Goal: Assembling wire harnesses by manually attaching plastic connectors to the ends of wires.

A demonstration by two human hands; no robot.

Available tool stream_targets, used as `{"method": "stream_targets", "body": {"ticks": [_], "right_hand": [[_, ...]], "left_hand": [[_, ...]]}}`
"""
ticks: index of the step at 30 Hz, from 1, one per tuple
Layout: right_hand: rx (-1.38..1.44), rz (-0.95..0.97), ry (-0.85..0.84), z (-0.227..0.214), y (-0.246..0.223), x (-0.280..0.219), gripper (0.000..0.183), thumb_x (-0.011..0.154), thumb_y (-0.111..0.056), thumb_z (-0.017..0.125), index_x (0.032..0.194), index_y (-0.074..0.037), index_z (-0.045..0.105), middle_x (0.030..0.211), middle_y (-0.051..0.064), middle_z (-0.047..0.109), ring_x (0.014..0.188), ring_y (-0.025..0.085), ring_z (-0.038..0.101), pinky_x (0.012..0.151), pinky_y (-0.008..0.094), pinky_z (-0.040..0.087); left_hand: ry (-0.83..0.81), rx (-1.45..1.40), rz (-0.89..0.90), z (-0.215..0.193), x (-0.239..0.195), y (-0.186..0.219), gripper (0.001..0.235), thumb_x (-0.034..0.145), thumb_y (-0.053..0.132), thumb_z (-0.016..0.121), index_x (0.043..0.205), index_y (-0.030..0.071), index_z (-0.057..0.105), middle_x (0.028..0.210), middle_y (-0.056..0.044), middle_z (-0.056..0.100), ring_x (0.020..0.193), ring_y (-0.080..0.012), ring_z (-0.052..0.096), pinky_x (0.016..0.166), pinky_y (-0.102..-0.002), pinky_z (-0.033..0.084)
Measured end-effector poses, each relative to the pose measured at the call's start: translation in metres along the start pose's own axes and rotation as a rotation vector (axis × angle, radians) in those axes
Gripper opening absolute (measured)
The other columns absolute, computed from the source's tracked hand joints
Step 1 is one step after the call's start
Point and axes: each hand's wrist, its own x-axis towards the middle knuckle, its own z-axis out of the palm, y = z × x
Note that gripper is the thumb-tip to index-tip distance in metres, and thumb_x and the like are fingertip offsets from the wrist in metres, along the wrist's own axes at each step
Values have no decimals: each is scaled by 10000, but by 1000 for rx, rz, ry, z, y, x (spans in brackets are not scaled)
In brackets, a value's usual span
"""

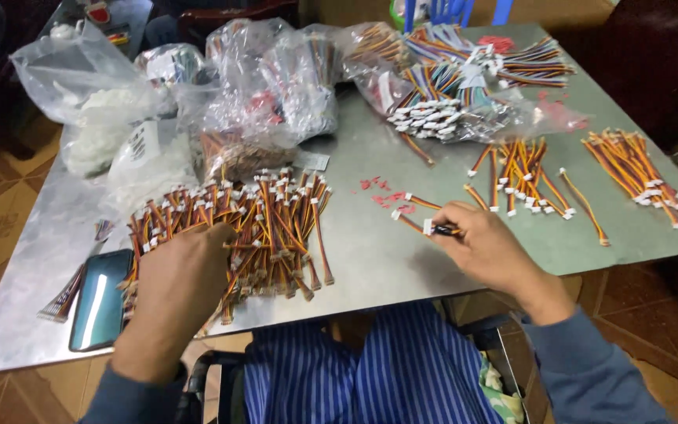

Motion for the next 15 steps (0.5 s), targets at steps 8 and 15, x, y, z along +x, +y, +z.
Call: {"method": "stream_targets", "body": {"ticks": [8, 15], "right_hand": [[38, 105, -148, 15, -39, 1, 87, 928, -29, 769, 969, -85, 821, 846, 92, 790, 827, 277, 777, 775, 400, 611], [38, 191, -49, 3, -38, 5, 210, 921, -39, 761, 1126, -33, 803, 1097, 262, 810, 1068, 452, 778, 921, 557, 594]], "left_hand": [[-36, -836, 89, -13, 6, 151, 571, 994, 386, 777, 1491, 115, 701, 959, -194, 840, 915, -435, 804, 768, -568, 614], [-84, -1524, -155, 24, 19, 175, 255, 1090, 225, 714, 1139, 21, 859, 715, -131, 794, 652, -199, 720, 613, -298, 577]]}}
